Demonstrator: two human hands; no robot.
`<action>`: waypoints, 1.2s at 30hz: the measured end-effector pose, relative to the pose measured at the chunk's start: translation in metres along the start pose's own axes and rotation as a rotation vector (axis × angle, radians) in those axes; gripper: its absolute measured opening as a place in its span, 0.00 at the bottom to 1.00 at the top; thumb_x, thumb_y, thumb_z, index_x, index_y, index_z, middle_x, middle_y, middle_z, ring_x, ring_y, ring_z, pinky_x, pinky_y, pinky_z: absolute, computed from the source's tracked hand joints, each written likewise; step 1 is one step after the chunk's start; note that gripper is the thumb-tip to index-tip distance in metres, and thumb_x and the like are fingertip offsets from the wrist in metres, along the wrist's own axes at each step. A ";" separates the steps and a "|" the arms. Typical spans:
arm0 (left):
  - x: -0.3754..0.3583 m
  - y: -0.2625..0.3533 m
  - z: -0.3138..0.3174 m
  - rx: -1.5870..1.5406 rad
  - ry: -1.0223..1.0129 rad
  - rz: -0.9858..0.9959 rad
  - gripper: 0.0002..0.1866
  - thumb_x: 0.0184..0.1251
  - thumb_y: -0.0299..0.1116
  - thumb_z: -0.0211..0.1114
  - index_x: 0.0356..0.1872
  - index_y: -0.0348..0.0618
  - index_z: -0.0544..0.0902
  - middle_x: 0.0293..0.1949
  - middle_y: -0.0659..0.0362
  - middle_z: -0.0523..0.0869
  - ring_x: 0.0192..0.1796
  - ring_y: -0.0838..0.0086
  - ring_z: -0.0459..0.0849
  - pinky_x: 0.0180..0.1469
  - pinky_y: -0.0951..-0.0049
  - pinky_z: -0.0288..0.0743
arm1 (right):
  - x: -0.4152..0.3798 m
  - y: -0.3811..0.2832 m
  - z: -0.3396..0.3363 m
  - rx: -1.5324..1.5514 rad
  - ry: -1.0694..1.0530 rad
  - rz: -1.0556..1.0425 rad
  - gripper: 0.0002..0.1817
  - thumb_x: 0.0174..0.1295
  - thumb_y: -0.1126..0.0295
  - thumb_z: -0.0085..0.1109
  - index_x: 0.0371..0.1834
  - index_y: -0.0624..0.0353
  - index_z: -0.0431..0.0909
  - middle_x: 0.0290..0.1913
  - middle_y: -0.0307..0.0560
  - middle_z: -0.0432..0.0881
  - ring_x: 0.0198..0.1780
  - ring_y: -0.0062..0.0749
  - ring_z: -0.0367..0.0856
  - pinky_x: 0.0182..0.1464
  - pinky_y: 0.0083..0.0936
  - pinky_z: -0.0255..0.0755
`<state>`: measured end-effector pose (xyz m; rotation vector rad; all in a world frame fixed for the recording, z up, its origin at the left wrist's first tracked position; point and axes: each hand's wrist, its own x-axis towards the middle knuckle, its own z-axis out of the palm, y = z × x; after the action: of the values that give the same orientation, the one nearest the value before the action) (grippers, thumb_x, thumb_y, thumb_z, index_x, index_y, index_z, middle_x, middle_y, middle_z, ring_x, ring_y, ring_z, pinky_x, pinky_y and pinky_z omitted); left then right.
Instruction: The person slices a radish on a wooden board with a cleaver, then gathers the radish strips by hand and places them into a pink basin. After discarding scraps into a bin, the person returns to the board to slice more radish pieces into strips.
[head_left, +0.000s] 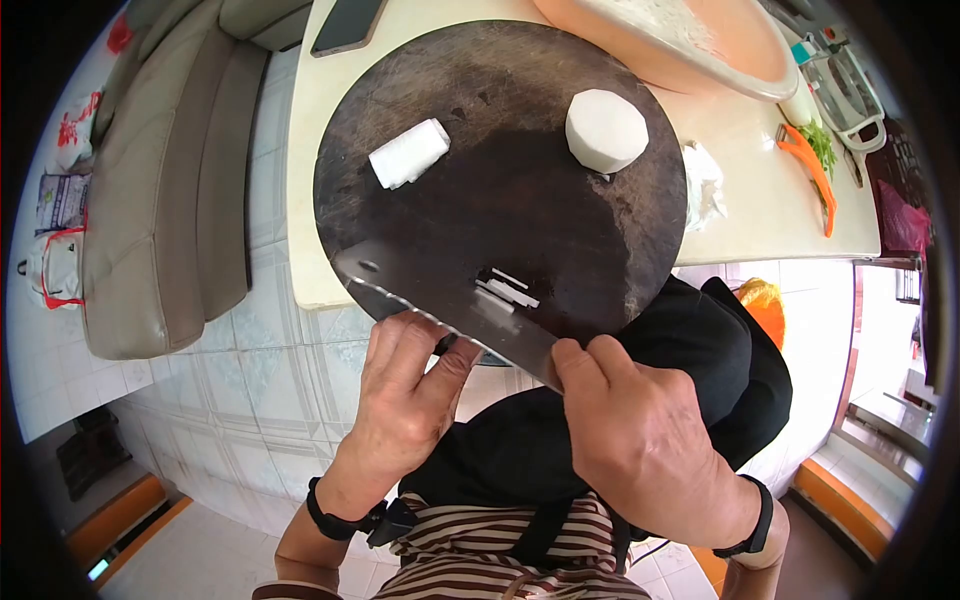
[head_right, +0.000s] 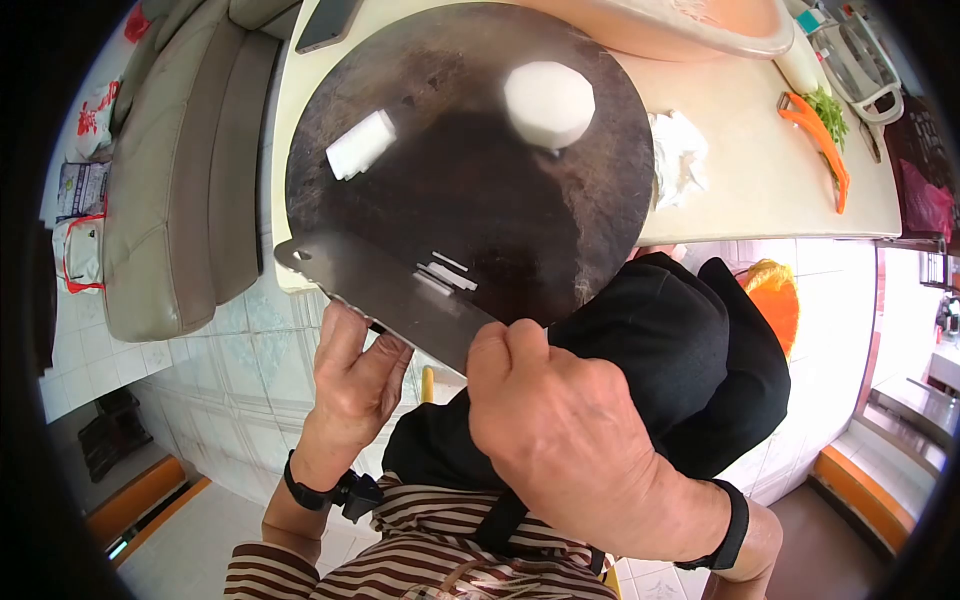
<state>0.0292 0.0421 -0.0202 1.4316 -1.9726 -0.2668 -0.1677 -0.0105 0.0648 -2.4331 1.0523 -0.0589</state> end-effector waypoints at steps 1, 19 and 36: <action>-0.001 -0.001 0.000 -0.001 0.000 0.001 0.14 0.45 0.16 0.72 0.37 0.30 0.85 0.48 0.47 0.82 0.45 0.54 0.79 0.45 0.56 0.73 | -0.001 0.001 0.000 0.010 0.016 0.012 0.12 0.56 0.82 0.59 0.45 0.71 0.75 0.28 0.50 0.70 0.23 0.39 0.77 0.24 0.31 0.69; -0.003 0.002 -0.001 -0.026 -0.024 -0.073 0.12 0.49 0.15 0.71 0.37 0.31 0.86 0.49 0.47 0.82 0.52 0.50 0.80 0.54 0.52 0.74 | -0.005 0.000 -0.007 0.023 -0.025 0.017 0.14 0.55 0.83 0.59 0.45 0.72 0.75 0.28 0.50 0.70 0.23 0.38 0.77 0.25 0.30 0.69; -0.008 0.001 -0.003 0.018 -0.033 -0.016 0.11 0.46 0.17 0.72 0.34 0.30 0.86 0.47 0.48 0.82 0.47 0.53 0.80 0.48 0.57 0.75 | -0.006 0.003 -0.004 -0.001 -0.009 -0.051 0.15 0.49 0.80 0.59 0.42 0.72 0.74 0.28 0.49 0.71 0.23 0.35 0.78 0.23 0.28 0.71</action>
<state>0.0319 0.0504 -0.0205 1.4637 -1.9958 -0.2819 -0.1749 -0.0095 0.0683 -2.4585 0.9865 -0.0639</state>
